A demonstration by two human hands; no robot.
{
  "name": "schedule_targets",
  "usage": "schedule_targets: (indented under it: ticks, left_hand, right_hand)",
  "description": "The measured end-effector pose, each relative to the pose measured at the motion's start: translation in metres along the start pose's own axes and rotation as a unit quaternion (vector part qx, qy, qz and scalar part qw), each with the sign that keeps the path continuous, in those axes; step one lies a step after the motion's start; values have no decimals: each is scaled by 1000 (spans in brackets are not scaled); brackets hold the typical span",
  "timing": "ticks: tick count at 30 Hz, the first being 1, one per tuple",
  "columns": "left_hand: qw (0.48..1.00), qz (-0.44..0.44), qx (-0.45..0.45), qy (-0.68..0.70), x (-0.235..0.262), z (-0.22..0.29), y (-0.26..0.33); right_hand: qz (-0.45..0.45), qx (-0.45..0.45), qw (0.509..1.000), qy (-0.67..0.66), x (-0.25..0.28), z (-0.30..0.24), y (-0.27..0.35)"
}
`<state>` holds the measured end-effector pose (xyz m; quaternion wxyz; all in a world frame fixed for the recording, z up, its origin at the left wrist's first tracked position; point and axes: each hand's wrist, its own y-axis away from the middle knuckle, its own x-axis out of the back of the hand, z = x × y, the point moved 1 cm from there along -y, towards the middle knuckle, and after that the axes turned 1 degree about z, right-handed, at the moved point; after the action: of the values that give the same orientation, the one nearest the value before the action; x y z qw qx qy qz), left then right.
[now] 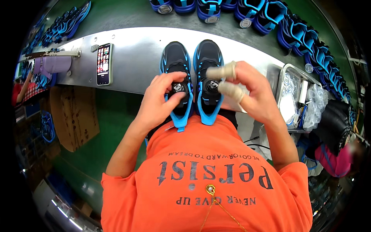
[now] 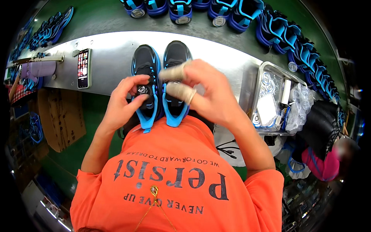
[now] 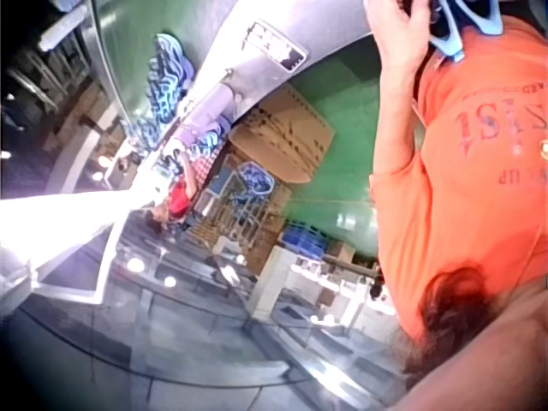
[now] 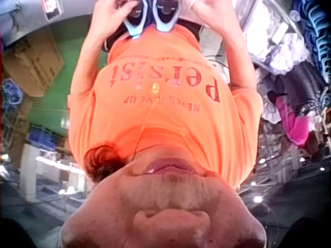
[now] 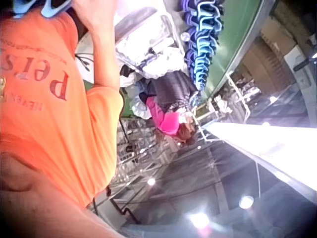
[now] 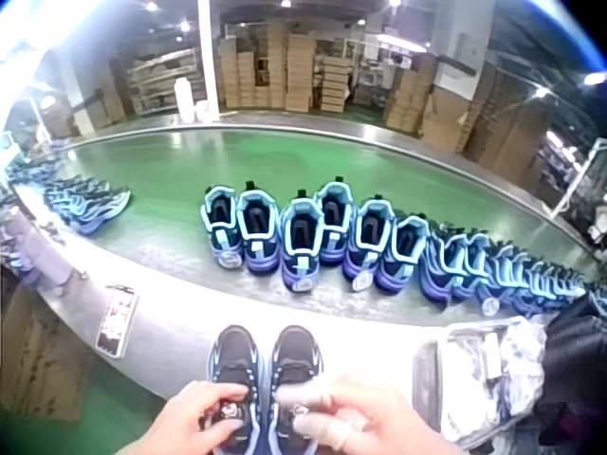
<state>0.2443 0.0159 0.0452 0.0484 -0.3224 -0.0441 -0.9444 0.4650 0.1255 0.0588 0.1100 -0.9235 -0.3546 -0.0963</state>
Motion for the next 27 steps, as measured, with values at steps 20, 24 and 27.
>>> schedule_targets:
  ticks: [20,24,27]
  left_hand:
    - [997,11,-48,-62,-8,4,-7]
    - [998,42,19,-32,-14,4,2]
    - [989,-69,5,133,-8,-13,-6]
  right_hand:
    - [-282,227,728,-582,32,-99,3]
    - [-310,275,679,-606,22,-96,5]
    - [-297,279,676,-614,36,-99,11]
